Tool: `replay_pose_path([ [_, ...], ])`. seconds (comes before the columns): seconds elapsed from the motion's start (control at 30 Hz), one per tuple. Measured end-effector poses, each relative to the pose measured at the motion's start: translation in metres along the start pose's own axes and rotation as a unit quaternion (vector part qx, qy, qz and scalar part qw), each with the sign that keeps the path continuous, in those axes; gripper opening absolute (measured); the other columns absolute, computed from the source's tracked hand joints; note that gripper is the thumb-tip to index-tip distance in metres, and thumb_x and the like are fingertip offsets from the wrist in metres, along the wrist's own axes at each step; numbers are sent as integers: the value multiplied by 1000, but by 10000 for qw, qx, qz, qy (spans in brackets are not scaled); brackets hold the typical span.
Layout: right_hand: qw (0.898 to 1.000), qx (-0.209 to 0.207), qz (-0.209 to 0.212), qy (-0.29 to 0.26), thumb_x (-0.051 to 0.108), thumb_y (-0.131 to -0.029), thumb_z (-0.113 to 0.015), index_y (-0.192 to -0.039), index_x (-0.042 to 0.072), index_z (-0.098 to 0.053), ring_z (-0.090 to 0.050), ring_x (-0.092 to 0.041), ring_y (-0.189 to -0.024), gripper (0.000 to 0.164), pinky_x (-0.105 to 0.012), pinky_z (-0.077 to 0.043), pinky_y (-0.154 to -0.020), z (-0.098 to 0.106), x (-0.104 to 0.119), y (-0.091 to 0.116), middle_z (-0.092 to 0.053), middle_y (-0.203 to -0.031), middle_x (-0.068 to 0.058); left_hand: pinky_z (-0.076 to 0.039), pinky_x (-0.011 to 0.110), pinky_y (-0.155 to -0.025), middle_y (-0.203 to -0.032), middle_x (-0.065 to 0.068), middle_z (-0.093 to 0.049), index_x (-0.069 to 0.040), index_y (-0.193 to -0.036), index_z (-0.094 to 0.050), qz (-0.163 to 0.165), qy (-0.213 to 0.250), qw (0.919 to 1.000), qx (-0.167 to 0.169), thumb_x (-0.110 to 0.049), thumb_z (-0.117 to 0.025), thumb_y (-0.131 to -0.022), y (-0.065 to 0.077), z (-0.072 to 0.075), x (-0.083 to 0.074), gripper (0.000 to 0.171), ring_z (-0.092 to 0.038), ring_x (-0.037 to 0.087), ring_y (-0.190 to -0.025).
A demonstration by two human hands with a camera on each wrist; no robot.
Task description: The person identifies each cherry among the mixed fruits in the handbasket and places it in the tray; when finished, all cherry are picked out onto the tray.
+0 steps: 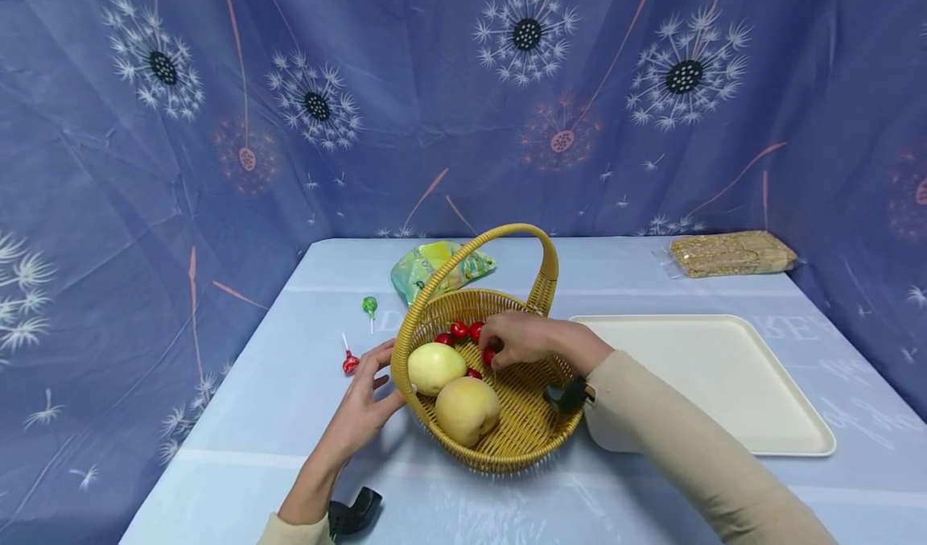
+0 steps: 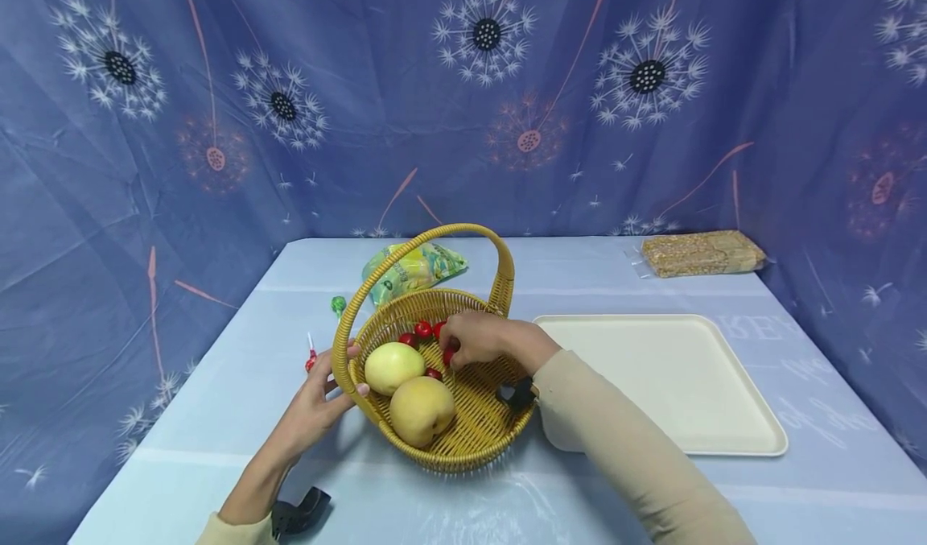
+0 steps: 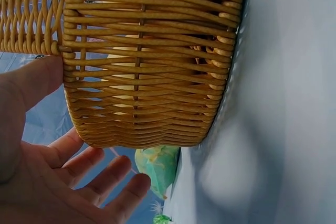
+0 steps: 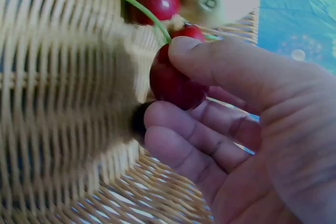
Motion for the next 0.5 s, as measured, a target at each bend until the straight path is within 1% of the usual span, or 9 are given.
replay_pose_path([
  [0.1,9998,-161,-39,-127,21,-85,-68,-115,11,-65,-55,-16,-102,31,-34,-47,-87,10,2,6,-60,-113,0,-36,55,-107,-150,4,-29,-18,-132,-45,57,110,9999,-7,-23,-72,-83,0,0,1,56,-34,28,-136],
  [0.17,9995,-282,-27,-169,22,-86,-68,-117,11,-64,-55,-17,-102,33,-35,-47,-87,16,3,10,-59,-114,0,-38,53,-106,-150,3,-29,-19,-133,-44,116,131,9998,-24,-24,-72,-83,-1,0,0,57,-37,28,-134],
  [0.33,9980,-602,79,-175,23,-87,-67,-118,15,-64,-57,-12,-91,31,-29,-48,-80,30,5,23,-60,-111,3,-41,50,-104,-150,4,-29,-19,-134,-44,126,147,9998,-38,-22,-72,-83,0,-1,-1,58,-39,29,-134],
  [0.5,9944,-976,200,-360,21,-88,-67,-116,17,-64,-58,-7,-81,29,-24,-49,-73,43,7,39,-60,-108,3,-42,50,-103,-150,5,-29,-19,-134,-43,66,134,9999,-20,-21,-72,-84,1,-2,0,58,-39,30,-134],
])
Point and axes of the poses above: each hand's wrist, its own y-axis away from the middle knuckle, its own z-axis out of the back of the hand, x = y × z, the point moved 4 cm from there along -y, towards the middle knuckle
